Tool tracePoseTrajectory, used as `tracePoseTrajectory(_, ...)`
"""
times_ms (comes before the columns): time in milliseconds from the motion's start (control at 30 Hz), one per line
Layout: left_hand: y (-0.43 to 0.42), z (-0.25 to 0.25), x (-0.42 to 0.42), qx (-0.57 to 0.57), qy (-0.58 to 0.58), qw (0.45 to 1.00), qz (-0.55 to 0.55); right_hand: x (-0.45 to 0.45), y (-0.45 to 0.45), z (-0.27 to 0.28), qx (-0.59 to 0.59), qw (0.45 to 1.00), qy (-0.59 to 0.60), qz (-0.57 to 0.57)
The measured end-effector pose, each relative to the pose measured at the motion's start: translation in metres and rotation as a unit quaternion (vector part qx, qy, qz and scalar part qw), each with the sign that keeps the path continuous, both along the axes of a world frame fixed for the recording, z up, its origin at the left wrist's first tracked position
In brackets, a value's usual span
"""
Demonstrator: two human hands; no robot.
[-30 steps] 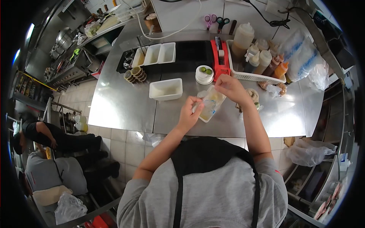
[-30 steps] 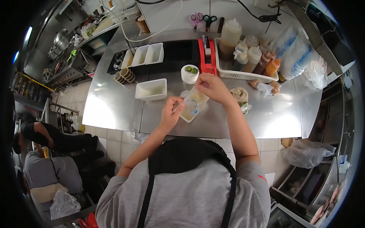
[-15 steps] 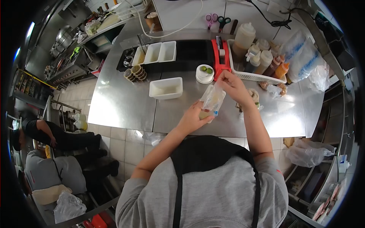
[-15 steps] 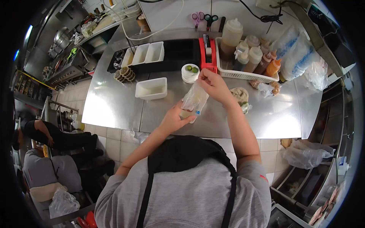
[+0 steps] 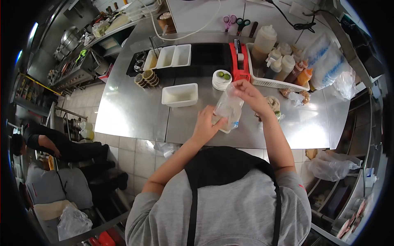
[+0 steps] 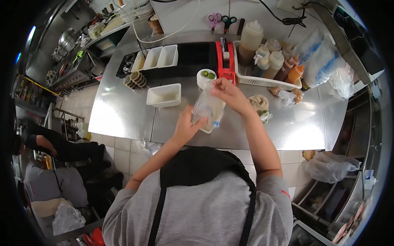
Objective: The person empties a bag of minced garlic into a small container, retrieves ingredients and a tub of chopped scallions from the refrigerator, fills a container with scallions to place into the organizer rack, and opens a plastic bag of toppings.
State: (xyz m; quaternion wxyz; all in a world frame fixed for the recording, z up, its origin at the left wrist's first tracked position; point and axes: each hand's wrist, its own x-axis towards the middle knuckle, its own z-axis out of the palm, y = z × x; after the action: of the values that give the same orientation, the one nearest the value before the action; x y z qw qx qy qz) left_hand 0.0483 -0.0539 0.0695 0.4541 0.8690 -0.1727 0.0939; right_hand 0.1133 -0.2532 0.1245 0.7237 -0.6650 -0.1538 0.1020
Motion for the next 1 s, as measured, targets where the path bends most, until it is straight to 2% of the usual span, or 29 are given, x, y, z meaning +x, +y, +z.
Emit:
tracePoseTrajectory(100, -0.002, -0.001, 0.003, -0.038, -0.019, 0.999, -0.017, -0.004, -0.011, -0.002, -0.107, 0.993, -0.045, 0.005)
tracePoseTrajectory(133, -0.002, -0.002, 0.004, -0.047, -0.063, 0.997, -0.002, -0.003, -0.017, -0.004, -0.152, 0.986, -0.071, -0.004)
tracePoseTrajectory(200, -0.002, -0.007, 0.004, -0.063, -0.147, 0.987, 0.031, 0.006, -0.022, -0.009, -0.115, 0.991, -0.061, -0.038)
tracePoseTrajectory(300, 0.001, 0.001, -0.004, -0.015, -0.168, 0.984, 0.063, 0.005, -0.022, -0.019, -0.074, 0.995, -0.019, -0.07)
tracePoseTrajectory(433, -0.007, -0.002, -0.017, 0.024, -0.092, 0.994, 0.057, 0.017, -0.035, -0.033, -0.043, 0.996, 0.002, -0.082)
tracePoseTrajectory(500, -0.014, -0.004, -0.018, 0.055, -0.028, 0.997, 0.039, 0.015, -0.037, -0.04, 0.091, 0.988, 0.062, -0.104)
tracePoseTrajectory(533, -0.018, -0.003, -0.016, 0.087, -0.035, 0.995, 0.046, 0.015, -0.037, -0.041, 0.157, 0.977, 0.091, -0.114)
tracePoseTrajectory(600, -0.024, -0.001, -0.011, 0.15, -0.049, 0.986, 0.059, 0.017, -0.041, -0.055, 0.2, 0.97, 0.088, -0.104)
tracePoseTrajectory(700, -0.025, 0.013, -0.005, 0.024, 0.12, 0.992, 0.018, 0.0, -0.038, -0.045, 0.267, 0.945, 0.132, -0.139)
tracePoseTrajectory(800, -0.018, 0.024, -0.015, -0.01, 0.109, 0.994, 0.017, -0.008, -0.059, -0.056, 0.359, 0.903, 0.176, -0.157)
tracePoseTrajectory(900, -0.017, 0.005, -0.006, 0.088, 0.135, 0.987, 0.022, -0.019, -0.077, -0.062, 0.442, 0.865, 0.192, -0.141)
tracePoseTrajectory(1000, -0.021, 0.003, -0.009, 0.059, 0.067, 0.996, 0.005, -0.023, -0.094, -0.066, 0.491, 0.84, 0.164, -0.163)
